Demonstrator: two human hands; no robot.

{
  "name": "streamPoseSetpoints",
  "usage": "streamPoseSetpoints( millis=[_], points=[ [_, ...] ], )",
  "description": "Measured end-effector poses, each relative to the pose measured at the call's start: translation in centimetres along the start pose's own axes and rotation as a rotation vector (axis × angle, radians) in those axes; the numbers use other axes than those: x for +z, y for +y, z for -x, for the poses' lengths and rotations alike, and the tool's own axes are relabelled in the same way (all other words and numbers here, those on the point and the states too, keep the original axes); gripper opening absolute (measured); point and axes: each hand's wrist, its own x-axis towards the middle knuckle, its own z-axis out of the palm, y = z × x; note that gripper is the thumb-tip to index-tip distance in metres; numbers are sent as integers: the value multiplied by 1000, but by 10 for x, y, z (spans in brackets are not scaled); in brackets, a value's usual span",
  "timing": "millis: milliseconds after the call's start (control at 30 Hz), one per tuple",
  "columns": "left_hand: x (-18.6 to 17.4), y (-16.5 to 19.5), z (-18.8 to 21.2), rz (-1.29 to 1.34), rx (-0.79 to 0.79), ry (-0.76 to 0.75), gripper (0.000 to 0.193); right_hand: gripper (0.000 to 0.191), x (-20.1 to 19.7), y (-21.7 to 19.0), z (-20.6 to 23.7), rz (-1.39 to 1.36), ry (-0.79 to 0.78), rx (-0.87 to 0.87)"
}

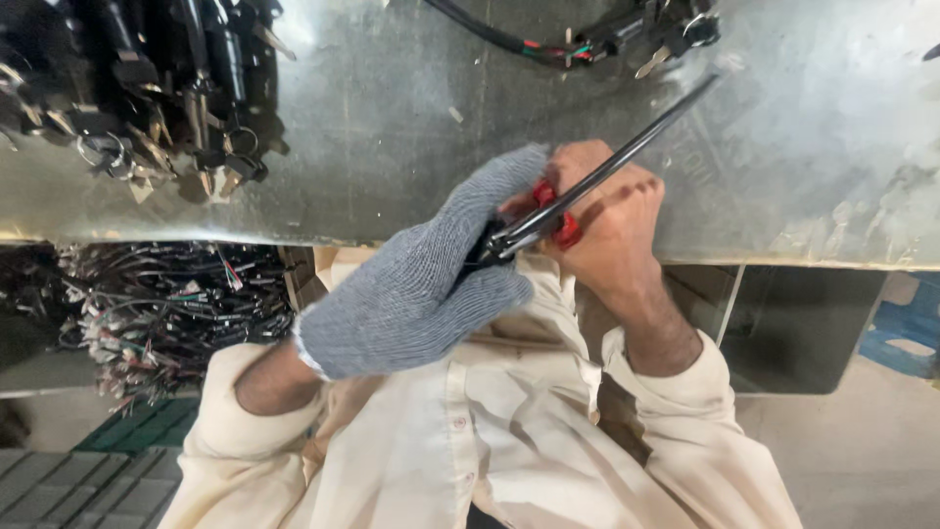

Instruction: The person repeatedly strips the outer insulation from black cables using red-handled pliers. They hold each cable with a gloved left hand, cut the sheath, and pull it off to expose the inner conductors. Finished cables are placed on the metal workbench.

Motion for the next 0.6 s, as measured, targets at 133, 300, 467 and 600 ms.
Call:
streamPoseSetpoints(
  millis=[133, 300, 467, 600],
  points=[
    [-1, -12, 1, -51, 434, 120, 79, 37, -1, 6, 3, -276, 10, -168],
    [18, -39, 0, -199, 550, 452, 73, 41, -10, -19, 7, -321, -33, 74],
    [24, -46, -8, -297, 550, 481, 79, 41, -8, -30, 8, -310, -4, 121],
    [27, -41, -9, -331, 539, 483, 77, 33, -7, -21, 10, -213, 12, 69]
  ],
)
